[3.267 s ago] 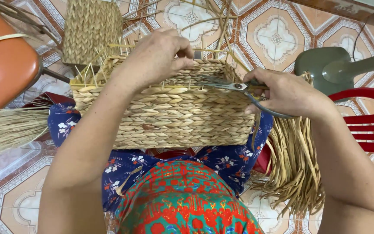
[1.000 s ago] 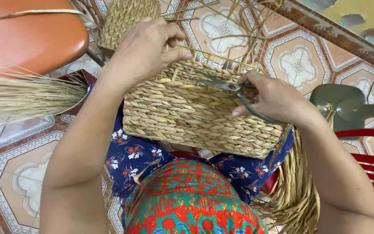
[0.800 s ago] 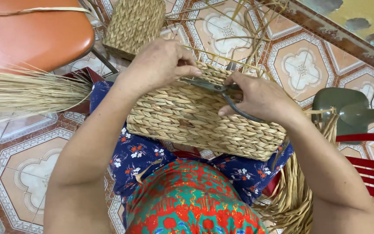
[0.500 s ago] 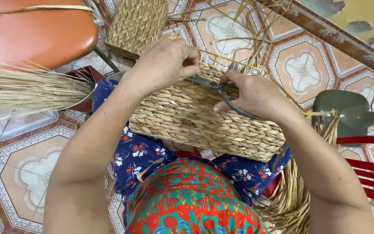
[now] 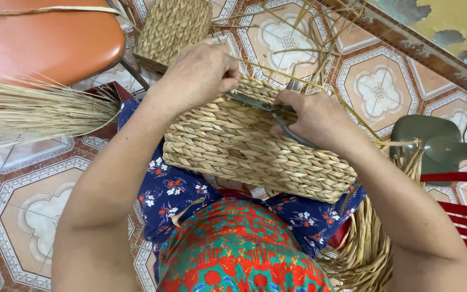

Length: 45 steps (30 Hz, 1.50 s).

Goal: The person weaves dried plant fibers around a rectangular frame by hand, tucking the ends into the weave and trimming excess material with shears.

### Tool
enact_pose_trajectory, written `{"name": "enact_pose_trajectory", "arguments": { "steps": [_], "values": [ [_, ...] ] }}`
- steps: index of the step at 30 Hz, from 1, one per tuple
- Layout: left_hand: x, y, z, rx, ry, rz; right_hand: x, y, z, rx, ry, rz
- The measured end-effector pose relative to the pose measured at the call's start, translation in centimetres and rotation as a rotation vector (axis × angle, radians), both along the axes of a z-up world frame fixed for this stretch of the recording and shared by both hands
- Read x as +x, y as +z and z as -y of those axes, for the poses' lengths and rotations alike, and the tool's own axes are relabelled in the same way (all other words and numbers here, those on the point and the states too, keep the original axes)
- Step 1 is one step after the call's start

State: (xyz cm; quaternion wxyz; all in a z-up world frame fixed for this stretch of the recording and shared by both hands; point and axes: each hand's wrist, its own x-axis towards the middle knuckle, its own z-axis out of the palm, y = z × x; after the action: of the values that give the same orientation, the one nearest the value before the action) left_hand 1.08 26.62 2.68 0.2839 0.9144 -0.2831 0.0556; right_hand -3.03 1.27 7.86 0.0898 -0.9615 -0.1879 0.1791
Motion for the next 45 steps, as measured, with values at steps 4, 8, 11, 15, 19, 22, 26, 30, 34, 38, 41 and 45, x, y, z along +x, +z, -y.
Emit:
{"name": "enact_pose_trajectory", "arguments": {
  "steps": [4,8,11,15,19,22,26,30,34,38,41,45],
  "values": [
    [0.1,-0.2,-0.2,0.022,-0.022,0.031,0.4,-0.4,-0.5,-0.039,-0.053,-0.057],
    [0.2,-0.3,-0.1,0.044,-0.046,0.048,-0.1,-0.4,-0.8,-0.044,0.004,-0.003],
    [1.2,-1.4,-0.2,0.088,0.058,0.115,-0.4,-1.0,-0.2,-0.039,0.028,0.029],
    [2.6,-1.9,-2.5,-0.047,0.221,0.166,0.1,-0.9,0.9,-0.039,0.062,0.081],
    [1.6,-0.3,-5.0,-0.227,0.223,0.127,2.1,-0.9,2.3,-0.036,-0.091,-0.044],
    [0.5,0.9,-5.4,-0.201,0.27,-0.269,2.6,-1.1,1.5,0.154,-0.033,-0.031],
    [-0.5,1.1,-4.1,-0.096,0.221,-0.325,2.3,-0.2,-2.1,0.011,-0.033,-0.151],
    [-0.6,0.4,-3.1,-0.114,0.159,-0.28,3.1,-1.7,-2.9,0.098,0.063,-0.119],
    [0.2,-1.6,-3.0,-0.202,0.085,-0.107,3.2,-2.3,-2.9,0.111,0.087,-0.088],
    [0.6,-1.9,-2.7,-0.183,0.084,-0.028,2.8,-2.0,-3.1,0.119,0.047,-0.086],
    [1.5,-2.6,-3.5,-0.135,0.172,0.067,2.5,-1.9,-2.8,0.101,0.045,-0.087],
    [2.1,-2.9,-5.3,-0.117,0.382,0.164,3.2,-1.3,-2.4,0.067,-0.036,-0.106]
  ]
}}
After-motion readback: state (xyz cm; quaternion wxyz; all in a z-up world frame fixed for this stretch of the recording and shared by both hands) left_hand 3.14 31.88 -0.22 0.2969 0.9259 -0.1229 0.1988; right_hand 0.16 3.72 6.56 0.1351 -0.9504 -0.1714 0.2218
